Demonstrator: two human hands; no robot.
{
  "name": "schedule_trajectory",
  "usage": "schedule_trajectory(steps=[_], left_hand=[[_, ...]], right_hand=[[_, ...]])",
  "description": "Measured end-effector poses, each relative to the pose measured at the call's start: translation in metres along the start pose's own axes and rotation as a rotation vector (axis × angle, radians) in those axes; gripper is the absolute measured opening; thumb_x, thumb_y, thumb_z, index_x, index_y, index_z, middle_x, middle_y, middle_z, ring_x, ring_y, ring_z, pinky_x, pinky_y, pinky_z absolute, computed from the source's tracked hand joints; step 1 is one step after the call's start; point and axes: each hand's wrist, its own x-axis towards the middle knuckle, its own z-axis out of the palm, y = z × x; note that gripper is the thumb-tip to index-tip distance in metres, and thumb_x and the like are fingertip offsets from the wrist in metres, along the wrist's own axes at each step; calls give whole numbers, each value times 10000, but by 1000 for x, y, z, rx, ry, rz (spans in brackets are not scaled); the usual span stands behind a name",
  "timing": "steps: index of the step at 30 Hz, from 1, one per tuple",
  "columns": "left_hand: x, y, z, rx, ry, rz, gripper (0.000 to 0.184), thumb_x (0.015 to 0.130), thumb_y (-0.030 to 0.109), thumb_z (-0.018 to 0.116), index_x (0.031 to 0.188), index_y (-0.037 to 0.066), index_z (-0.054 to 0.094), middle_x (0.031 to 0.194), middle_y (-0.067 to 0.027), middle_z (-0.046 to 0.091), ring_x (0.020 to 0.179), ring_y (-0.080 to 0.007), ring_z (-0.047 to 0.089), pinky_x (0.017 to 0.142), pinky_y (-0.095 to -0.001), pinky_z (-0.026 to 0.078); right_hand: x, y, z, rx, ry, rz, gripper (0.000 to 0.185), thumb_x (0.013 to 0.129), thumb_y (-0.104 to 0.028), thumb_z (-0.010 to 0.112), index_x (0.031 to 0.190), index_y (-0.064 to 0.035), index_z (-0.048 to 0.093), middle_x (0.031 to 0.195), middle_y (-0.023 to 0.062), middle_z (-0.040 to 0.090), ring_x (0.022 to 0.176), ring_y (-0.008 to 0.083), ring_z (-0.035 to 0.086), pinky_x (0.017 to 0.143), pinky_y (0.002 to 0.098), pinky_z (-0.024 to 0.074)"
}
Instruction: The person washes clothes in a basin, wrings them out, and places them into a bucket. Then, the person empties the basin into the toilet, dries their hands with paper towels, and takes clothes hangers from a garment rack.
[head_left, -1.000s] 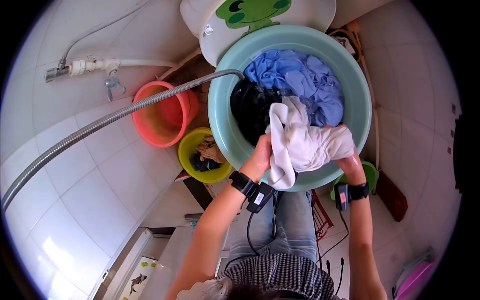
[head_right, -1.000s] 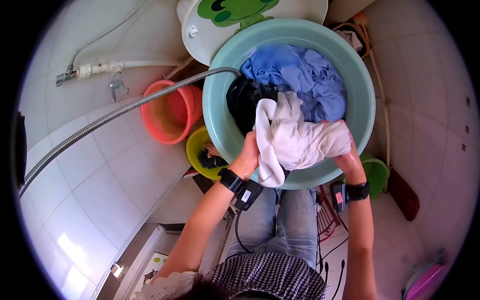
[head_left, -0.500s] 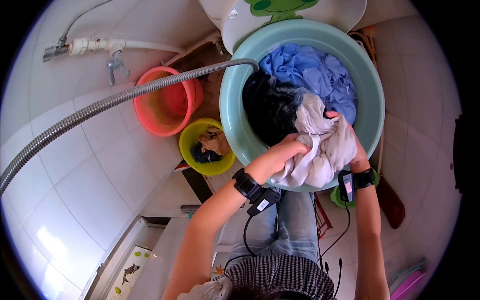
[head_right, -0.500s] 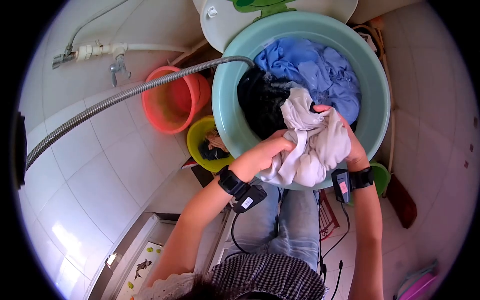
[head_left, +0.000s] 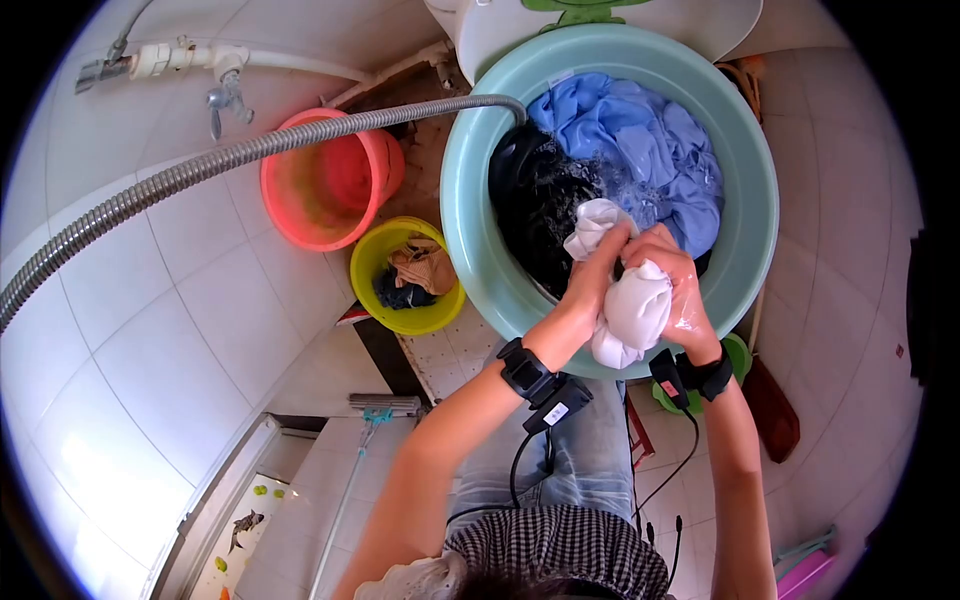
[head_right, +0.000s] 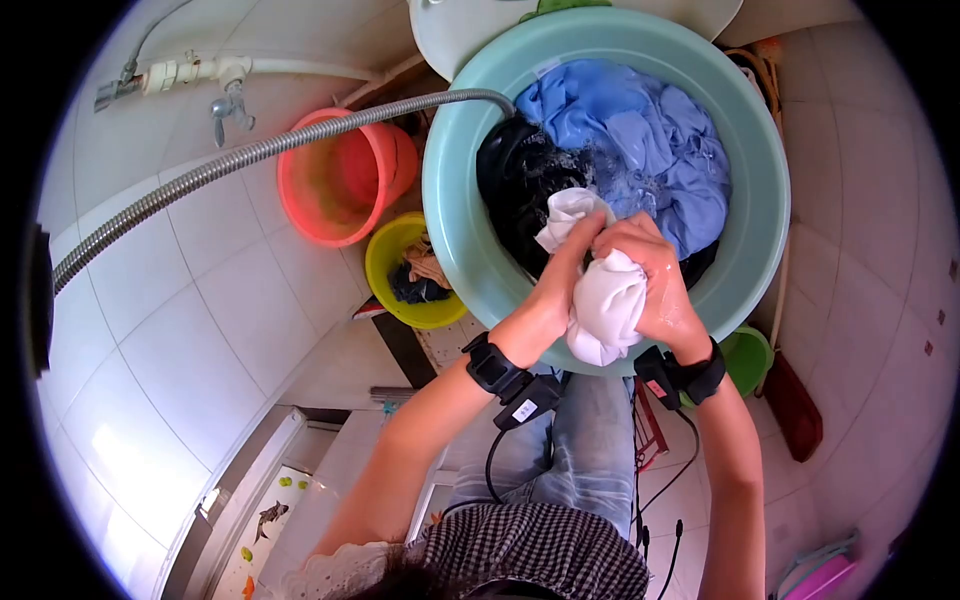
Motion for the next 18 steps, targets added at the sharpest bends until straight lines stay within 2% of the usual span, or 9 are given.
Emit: schedule_trajectory(steps=[1, 3, 8, 11, 13, 14, 15, 17, 18], left_hand=[[1, -1, -2, -3, 2, -1, 272, 831, 301, 562, 1000, 91, 534, 945, 6, 535, 872, -77, 502, 752, -244, 416], [2, -3, -6, 120, -20, 78, 262, 900, 256, 429, 1086, 84, 493, 1008, -13, 528, 941, -82, 506, 803, -234, 418], [12, -11, -15, 259, -9, 185, 269, 896, 263, 432, 1064, 66, 506, 1019, -32, 524, 945, -86, 507, 799, -235, 417], [1, -4, -5, 40, 14, 176, 299, 820, 320, 562, 935, 45, 539, 878, -36, 545, 813, -99, 521, 702, -249, 431], [-12, 7, -5, 358, -193, 284, 463, 783, 346, 621, 1067, 19, 456, 1014, -98, 512, 948, -155, 503, 802, -286, 423], [-19, 14, -2, 463, -259, 273, 759, 695, 313, 713, 1234, 23, 264, 1155, -159, 433, 1061, -218, 459, 888, -323, 386], [-23, 18, 1, 461, -252, 278, 759, 695, 313, 713, 1234, 23, 264, 1155, -159, 433, 1061, -218, 459, 888, -323, 386], [-32, 24, 7, 617, -218, 423, 982, 592, 291, 792, 1289, 61, 141, 1241, -151, 355, 1100, -212, 431, 917, -317, 367], [-35, 27, 10, 456, -225, 385, 1140, 512, 194, 832, 1323, 66, 41, 1273, -156, 312, 1145, -228, 397, 952, -326, 342]], right_hand=[[2, -2, 2, 1, -3, 2, 324, 520, -163, 703, 761, -17, 543, 808, 91, 568, 746, 256, 470, 698, 319, 370], [4, -5, 5, -62, 41, -32, 351, 501, -180, 709, 765, -17, 545, 788, 93, 562, 725, 260, 464, 682, 318, 365], [1, -5, 11, -64, 131, -1, 336, 511, -176, 696, 759, -13, 539, 755, 99, 544, 689, 267, 449, 649, 309, 356], [4, -2, 8, -79, 168, 51, 365, 539, -167, 685, 828, -8, 529, 757, 85, 547, 707, 253, 471, 693, 308, 379], [10, -1, 7, 333, 369, 427, 414, 575, -151, 673, 931, -15, 512, 886, 90, 544, 799, 233, 491, 781, 318, 387], [12, 7, 3, 151, 290, 314, 489, 605, -128, 661, 1052, -29, 490, 1040, 99, 494, 927, 218, 480, 873, 317, 364], [11, 9, 3, 155, 282, 313, 489, 605, -128, 661, 1052, -29, 490, 1040, 99, 494, 927, 218, 480, 873, 317, 364], [16, -5, 1, -177, 170, 159, 570, 600, -125, 671, 1129, -34, 478, 1110, 108, 455, 998, 224, 458, 898, 299, 350], [18, -2, -1, -51, 102, 165, 693, 579, -148, 705, 1210, -38, 440, 1135, 109, 459, 1049, 236, 448, 933, 304, 330]])
